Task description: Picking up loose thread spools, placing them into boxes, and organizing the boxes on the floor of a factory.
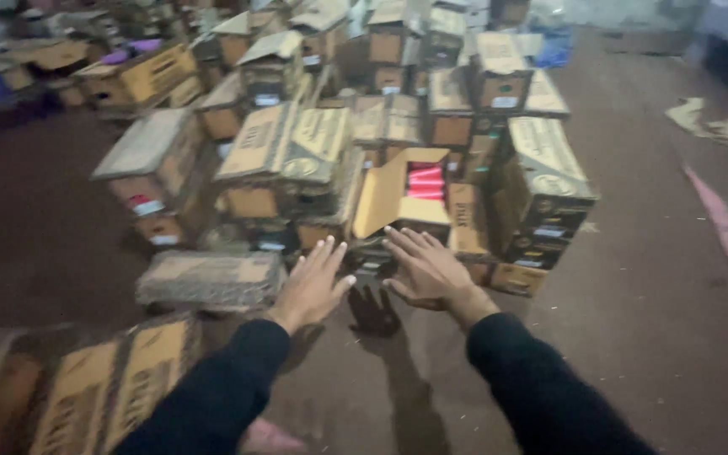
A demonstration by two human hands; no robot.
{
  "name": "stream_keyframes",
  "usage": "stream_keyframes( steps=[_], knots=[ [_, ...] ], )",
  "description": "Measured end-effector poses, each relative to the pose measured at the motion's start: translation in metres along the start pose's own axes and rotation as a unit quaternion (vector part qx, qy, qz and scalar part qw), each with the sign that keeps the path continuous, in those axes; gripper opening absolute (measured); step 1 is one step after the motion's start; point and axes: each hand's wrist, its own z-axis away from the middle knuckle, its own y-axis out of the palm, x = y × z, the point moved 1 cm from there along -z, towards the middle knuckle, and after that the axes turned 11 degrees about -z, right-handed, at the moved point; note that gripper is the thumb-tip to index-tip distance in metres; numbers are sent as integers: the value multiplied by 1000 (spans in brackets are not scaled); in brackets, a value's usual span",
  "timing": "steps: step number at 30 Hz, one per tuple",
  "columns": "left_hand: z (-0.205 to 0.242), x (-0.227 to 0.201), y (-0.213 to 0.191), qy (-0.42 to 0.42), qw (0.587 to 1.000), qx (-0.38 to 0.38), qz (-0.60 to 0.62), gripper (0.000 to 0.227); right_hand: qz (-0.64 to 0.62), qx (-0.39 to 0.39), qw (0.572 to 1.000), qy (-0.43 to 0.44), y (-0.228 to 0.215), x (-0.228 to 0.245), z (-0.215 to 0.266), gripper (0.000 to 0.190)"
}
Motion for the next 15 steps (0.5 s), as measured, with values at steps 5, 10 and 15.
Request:
stream_keyframes(
  steps=[5,10,15],
  knots=[
    [114,72,-35,-9,999,-5,-39,68,9,94,991,-91,-18,104,4,77],
    [209,122,-56,-43,994,82,-65,67,12,236,962,-139,0,202,7,76],
    [241,225,41,-158,980,123,-19,72,37,299,940,-162,39,285,-9,77]
  ],
)
